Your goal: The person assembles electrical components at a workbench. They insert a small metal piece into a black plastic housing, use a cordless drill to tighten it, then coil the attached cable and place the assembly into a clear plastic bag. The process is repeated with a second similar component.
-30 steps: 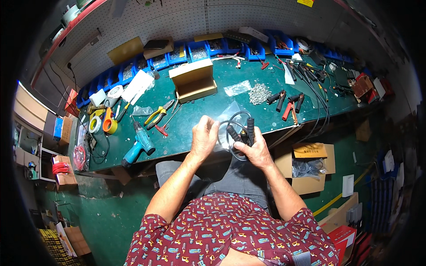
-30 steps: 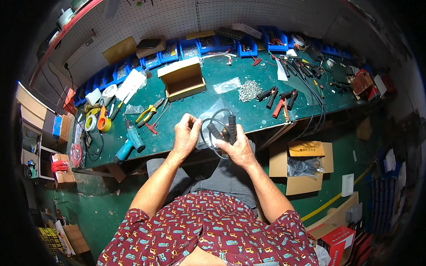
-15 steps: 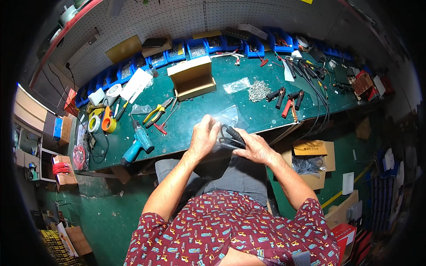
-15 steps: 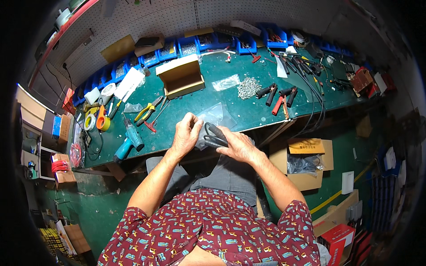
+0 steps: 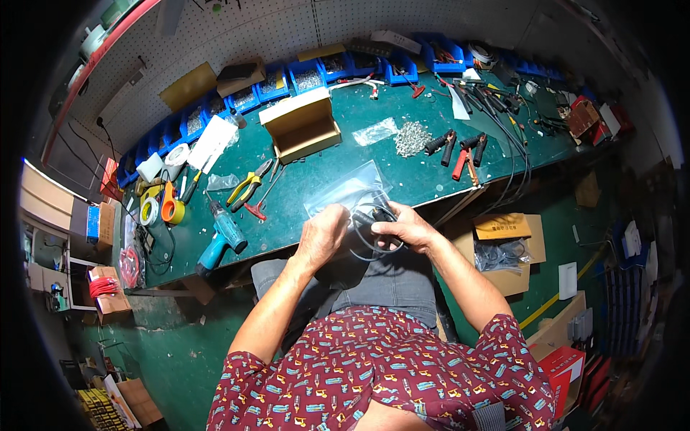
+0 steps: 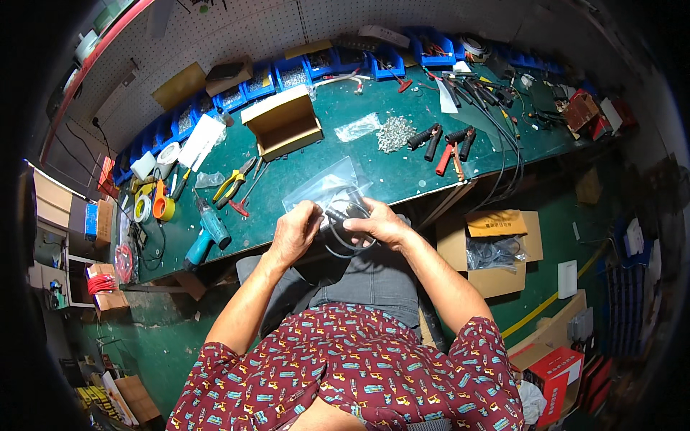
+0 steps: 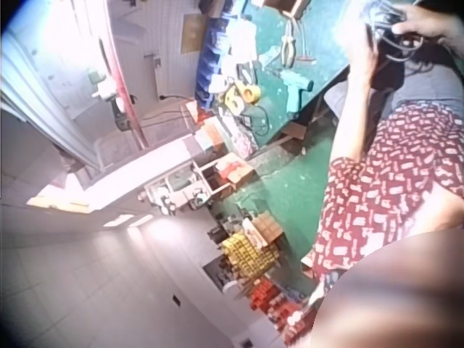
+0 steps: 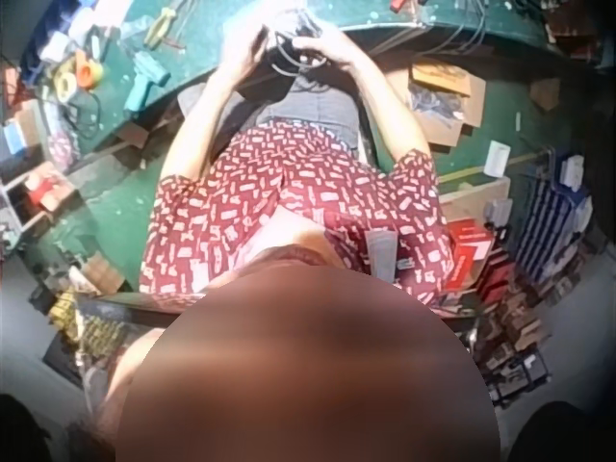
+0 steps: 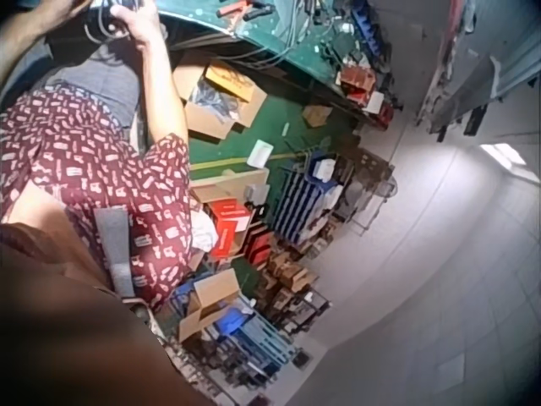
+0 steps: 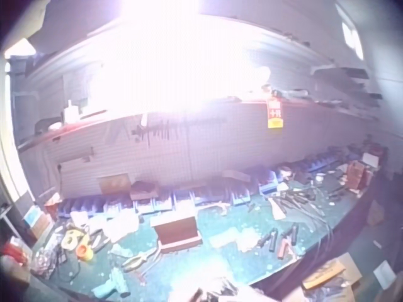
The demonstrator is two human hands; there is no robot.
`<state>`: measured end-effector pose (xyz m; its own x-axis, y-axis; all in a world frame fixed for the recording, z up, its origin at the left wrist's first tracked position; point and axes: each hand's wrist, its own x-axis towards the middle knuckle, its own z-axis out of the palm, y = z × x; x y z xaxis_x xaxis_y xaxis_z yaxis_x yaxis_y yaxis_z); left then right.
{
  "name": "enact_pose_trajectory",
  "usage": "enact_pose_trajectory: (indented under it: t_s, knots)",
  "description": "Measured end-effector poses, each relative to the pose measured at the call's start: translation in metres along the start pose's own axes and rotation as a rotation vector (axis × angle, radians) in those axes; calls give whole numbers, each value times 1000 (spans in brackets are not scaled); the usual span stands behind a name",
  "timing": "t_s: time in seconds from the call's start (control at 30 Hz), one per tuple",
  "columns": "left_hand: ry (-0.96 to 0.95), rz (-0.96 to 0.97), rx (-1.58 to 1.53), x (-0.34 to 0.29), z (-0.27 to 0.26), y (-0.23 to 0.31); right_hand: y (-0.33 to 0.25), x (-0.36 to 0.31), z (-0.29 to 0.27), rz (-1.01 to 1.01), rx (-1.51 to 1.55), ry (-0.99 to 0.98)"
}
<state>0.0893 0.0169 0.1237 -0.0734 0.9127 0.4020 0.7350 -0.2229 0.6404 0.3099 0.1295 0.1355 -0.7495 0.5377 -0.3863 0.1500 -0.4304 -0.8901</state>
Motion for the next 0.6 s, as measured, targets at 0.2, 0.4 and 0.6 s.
enact_pose_trajectory:
  t_s: [0.2, 0.4, 0.6]
  knots:
    - [59, -109, 192, -11, -3, -6, 3, -3, 4, -44, 129, 48]
    - [94, -228, 127, -22, 17, -23, 4, -3, 15, -126, 269, 112]
    - [205, -111, -27, -29, 29, -10, 23, 10, 24, -158, 331, 308]
